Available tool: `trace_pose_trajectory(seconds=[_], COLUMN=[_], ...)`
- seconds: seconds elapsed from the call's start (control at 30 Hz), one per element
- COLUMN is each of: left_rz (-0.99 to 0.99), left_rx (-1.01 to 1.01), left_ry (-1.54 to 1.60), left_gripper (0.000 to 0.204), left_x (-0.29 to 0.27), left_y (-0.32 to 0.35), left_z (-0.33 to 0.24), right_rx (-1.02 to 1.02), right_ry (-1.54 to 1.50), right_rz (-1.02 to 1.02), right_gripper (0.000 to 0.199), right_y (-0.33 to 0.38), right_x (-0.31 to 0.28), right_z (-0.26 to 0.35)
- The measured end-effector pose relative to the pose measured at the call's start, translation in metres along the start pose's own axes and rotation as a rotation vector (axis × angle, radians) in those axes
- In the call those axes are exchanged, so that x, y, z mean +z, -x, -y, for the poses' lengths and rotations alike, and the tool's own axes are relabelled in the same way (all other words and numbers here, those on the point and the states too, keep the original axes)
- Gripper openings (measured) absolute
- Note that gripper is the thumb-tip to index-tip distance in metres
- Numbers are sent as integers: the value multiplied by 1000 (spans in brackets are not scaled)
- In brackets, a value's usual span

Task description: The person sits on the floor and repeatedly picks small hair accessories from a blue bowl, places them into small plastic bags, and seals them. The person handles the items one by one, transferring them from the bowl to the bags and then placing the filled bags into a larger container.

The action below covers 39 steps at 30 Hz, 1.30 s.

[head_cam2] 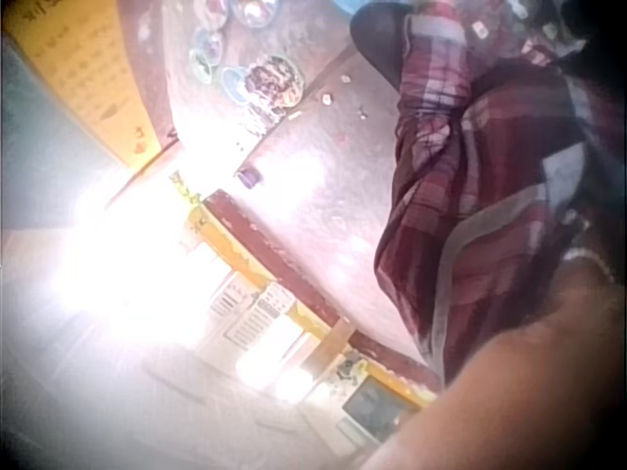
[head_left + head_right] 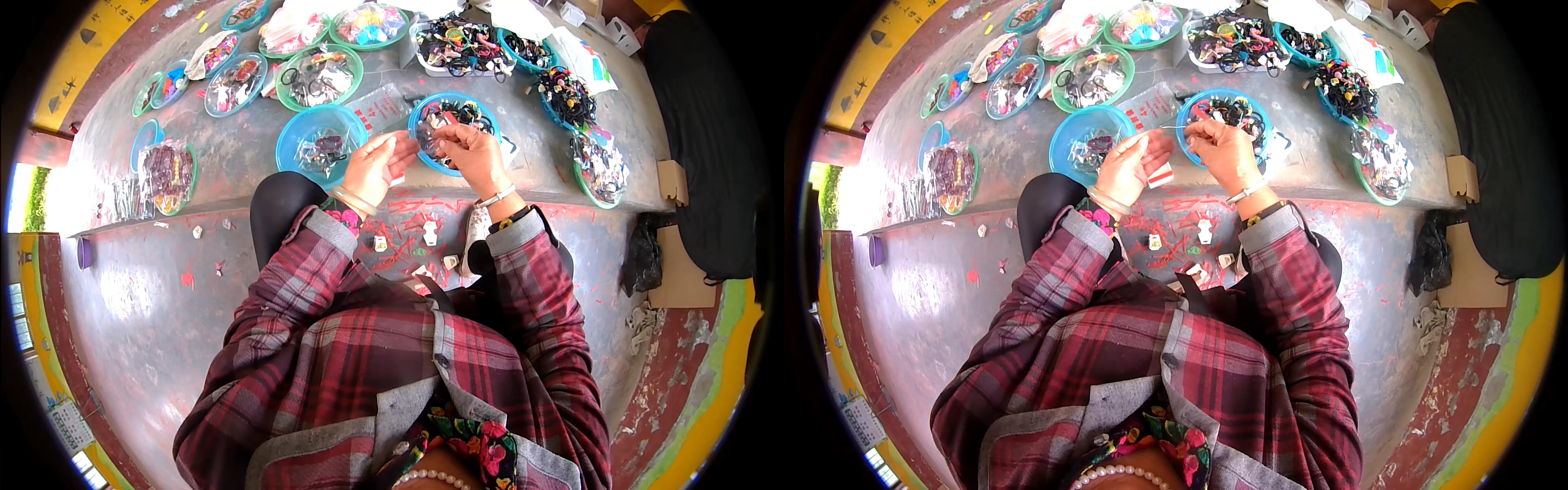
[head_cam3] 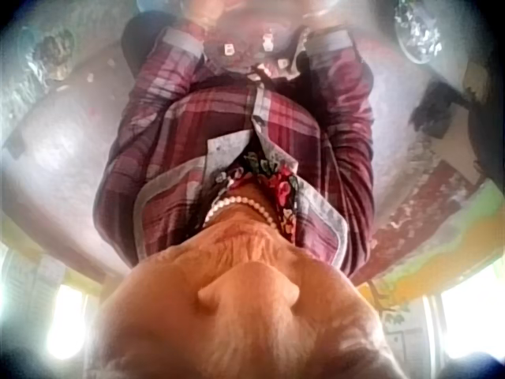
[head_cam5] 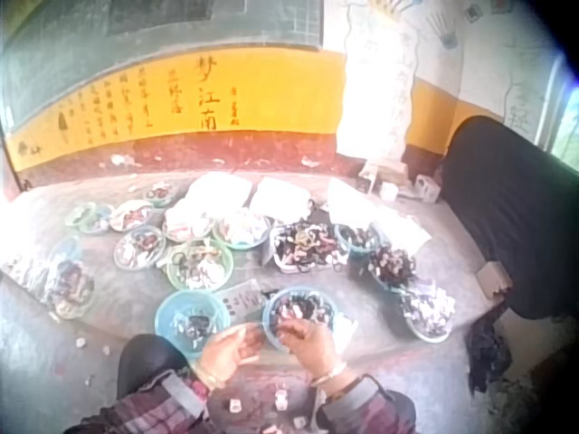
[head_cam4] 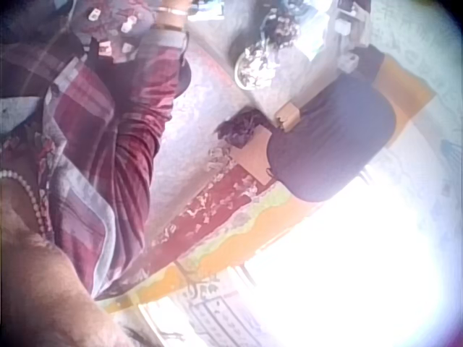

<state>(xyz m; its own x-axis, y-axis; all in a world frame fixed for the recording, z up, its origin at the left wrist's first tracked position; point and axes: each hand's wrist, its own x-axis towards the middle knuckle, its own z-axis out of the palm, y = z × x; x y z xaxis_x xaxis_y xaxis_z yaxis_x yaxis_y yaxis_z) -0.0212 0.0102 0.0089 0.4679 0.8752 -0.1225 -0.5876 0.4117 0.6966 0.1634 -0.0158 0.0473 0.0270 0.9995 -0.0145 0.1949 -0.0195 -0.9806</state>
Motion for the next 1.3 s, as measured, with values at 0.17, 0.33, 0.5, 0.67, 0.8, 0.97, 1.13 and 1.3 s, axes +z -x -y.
trace_pose_trajectory(seconds=[0.17,0.33,0.5,0.67,0.8,0.97,1.13,1.3], left_rz=[-152,-64,-32,-45,-101,-188,-124,-68], left_rx=[8,132,195,211,328,298,306,324], left_ry=[-291,-638,-754,-671,-702,-834,-714,-772], left_gripper=[32,33,25,22,21,22,26,26], left_x=[6,17,15,11,10,14,10,29], left_y=[4,8,4,3,1,1,-7,-8], left_z=[-2,-5,4,5,5,-11,-45,-70], right_rx=[-515,-651,-751,-758,-791,-876,-275,86], right_ry=[595,927,1002,989,964,783,657,997], right_rz=[-162,-59,12,86,116,-88,-535,17], right_gripper=[15,15,12,19,23,33,15,23], right_y=[3,10,15,19,20,10,-33,-43], right_x=[4,11,20,26,29,16,-74,-105], right_z=[4,4,2,5,6,10,-9,-64])
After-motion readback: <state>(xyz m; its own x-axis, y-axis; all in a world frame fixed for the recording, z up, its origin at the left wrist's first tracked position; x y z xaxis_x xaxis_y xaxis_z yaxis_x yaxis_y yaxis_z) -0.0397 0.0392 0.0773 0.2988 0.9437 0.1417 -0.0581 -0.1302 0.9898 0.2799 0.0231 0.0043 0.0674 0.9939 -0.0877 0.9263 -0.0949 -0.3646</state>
